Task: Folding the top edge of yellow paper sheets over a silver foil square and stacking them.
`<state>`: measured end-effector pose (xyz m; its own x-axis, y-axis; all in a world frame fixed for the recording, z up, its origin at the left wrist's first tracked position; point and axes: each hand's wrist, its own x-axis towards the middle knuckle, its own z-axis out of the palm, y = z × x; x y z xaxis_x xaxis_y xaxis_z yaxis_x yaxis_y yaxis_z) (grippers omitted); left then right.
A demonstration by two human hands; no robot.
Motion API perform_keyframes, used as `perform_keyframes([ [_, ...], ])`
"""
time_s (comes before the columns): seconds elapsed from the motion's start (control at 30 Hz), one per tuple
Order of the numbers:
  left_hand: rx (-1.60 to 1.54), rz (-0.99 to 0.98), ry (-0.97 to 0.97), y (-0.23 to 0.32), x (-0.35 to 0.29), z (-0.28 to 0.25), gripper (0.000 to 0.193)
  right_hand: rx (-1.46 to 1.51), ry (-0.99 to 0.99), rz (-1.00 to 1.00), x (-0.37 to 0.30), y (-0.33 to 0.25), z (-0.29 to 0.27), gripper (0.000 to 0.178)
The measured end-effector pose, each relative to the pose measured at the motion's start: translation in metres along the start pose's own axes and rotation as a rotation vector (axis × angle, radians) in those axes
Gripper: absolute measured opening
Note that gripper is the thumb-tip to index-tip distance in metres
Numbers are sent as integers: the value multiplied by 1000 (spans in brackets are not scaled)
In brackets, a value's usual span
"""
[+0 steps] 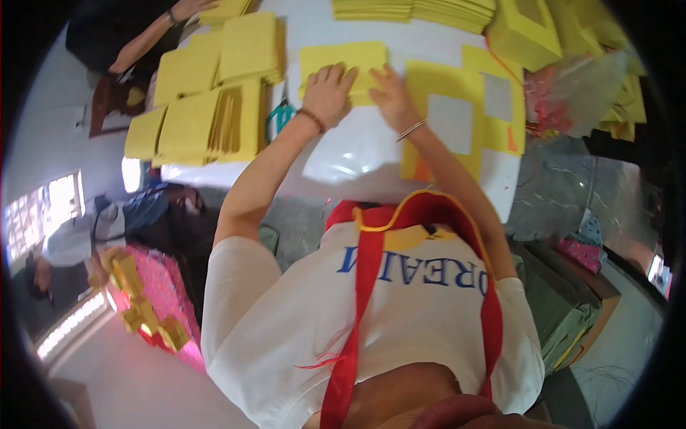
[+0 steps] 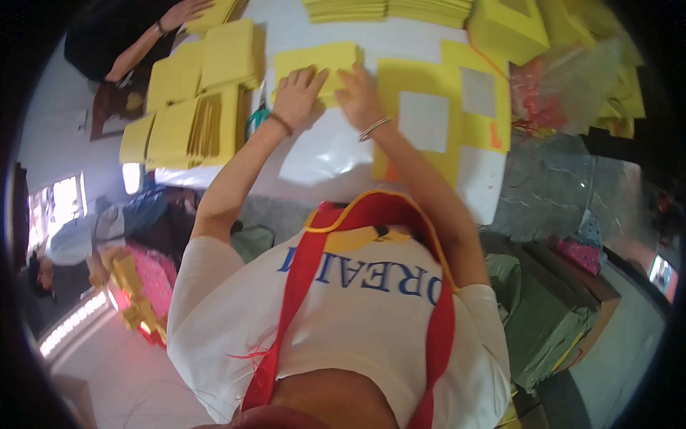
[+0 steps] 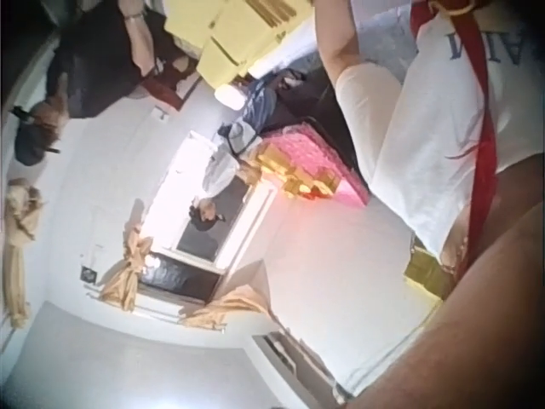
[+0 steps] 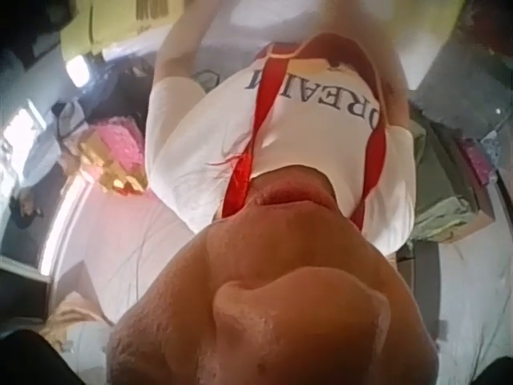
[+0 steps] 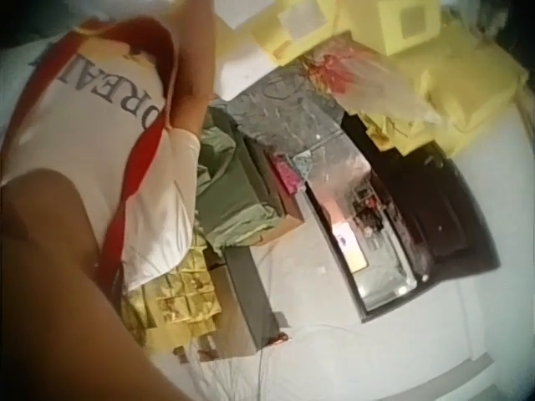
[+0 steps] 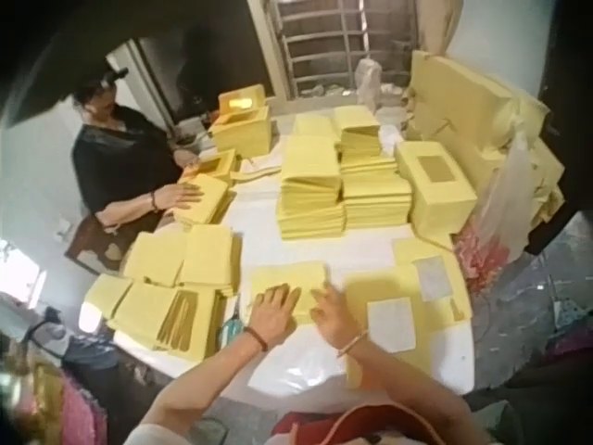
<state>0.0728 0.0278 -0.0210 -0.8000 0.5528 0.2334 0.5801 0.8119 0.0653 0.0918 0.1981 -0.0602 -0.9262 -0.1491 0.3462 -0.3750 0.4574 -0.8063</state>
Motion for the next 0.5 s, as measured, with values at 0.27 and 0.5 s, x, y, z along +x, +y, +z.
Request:
perform_keyframes([
  [0.27,23,-25,25,11,-21,11,74,-41,-101,237,-7,-23,0,40],
  [0.5,-53,-24,-9,3,-6,-8,73,143,53,104,-14,-42,-69,39],
])
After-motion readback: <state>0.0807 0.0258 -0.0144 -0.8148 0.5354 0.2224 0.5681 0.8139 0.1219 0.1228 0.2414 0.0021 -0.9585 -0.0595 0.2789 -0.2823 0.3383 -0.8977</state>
